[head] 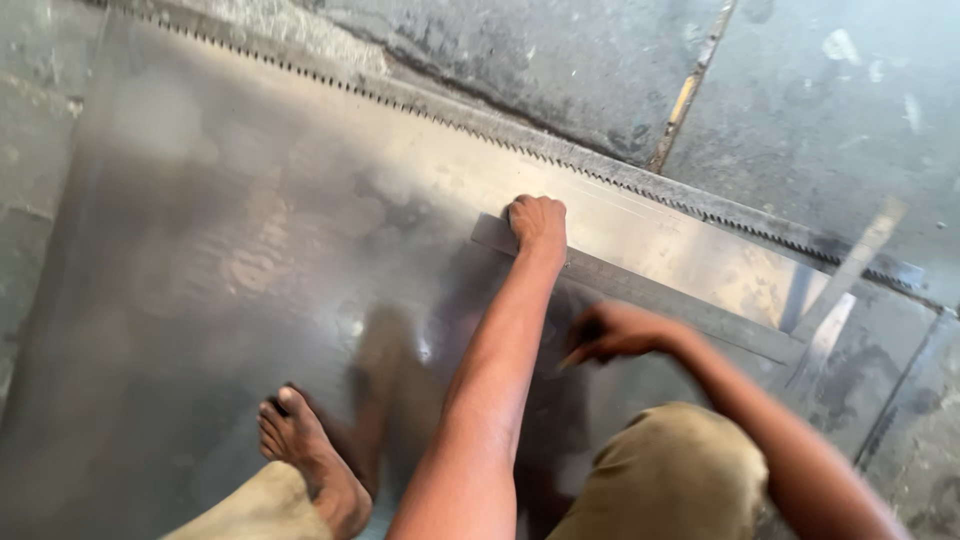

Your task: The person uses a square ruler and a marking tool to draw lines on a metal sheet while sitting on the floor. They reposition the ruler multiple times to mark different sections of the sheet.

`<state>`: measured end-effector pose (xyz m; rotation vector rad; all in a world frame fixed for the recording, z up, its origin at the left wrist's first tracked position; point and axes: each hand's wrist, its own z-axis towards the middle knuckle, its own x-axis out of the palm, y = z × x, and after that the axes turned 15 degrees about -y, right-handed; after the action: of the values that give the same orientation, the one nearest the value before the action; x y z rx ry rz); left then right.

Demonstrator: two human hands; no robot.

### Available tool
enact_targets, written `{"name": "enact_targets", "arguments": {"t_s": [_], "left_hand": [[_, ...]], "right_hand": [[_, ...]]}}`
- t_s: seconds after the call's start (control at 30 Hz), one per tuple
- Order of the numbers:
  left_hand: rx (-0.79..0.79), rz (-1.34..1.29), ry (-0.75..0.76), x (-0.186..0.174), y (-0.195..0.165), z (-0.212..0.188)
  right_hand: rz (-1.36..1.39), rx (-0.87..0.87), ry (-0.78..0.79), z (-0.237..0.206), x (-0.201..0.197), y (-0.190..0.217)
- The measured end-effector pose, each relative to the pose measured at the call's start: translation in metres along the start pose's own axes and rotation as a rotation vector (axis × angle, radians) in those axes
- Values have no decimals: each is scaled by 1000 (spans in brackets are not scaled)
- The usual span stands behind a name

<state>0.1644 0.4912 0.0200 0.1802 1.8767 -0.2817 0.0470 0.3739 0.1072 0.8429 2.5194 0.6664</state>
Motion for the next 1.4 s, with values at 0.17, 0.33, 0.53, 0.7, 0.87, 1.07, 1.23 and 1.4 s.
{"name": "enact_targets", "arguments": {"t_s": [0.17, 0.33, 0.53, 0.7, 0.87, 1.07, 1.23, 1.4], "left_hand": [[558, 19, -117, -31, 59, 12], [744, 390, 50, -127, 225, 72], [694, 371, -97, -207, 496, 66], [567, 310, -57, -185, 614, 59], [509, 260, 2, -151, 634, 72], [541, 221, 30, -134, 621, 91], [469, 33, 96, -120, 614, 109], [440, -99, 178, -107, 614, 113]], "right_hand": [[-156, 89, -555, -65, -100, 60], [-591, 141, -1056, -45, -107, 81], [-169, 219, -1740, 98, 54, 121], [93, 376, -1417, 168, 185, 208], [210, 364, -1291, 184, 190, 247], [151, 465, -1206, 186, 189, 246], [97, 349, -1347, 189, 199, 242], [140, 333, -1399, 195, 202, 235]]}}
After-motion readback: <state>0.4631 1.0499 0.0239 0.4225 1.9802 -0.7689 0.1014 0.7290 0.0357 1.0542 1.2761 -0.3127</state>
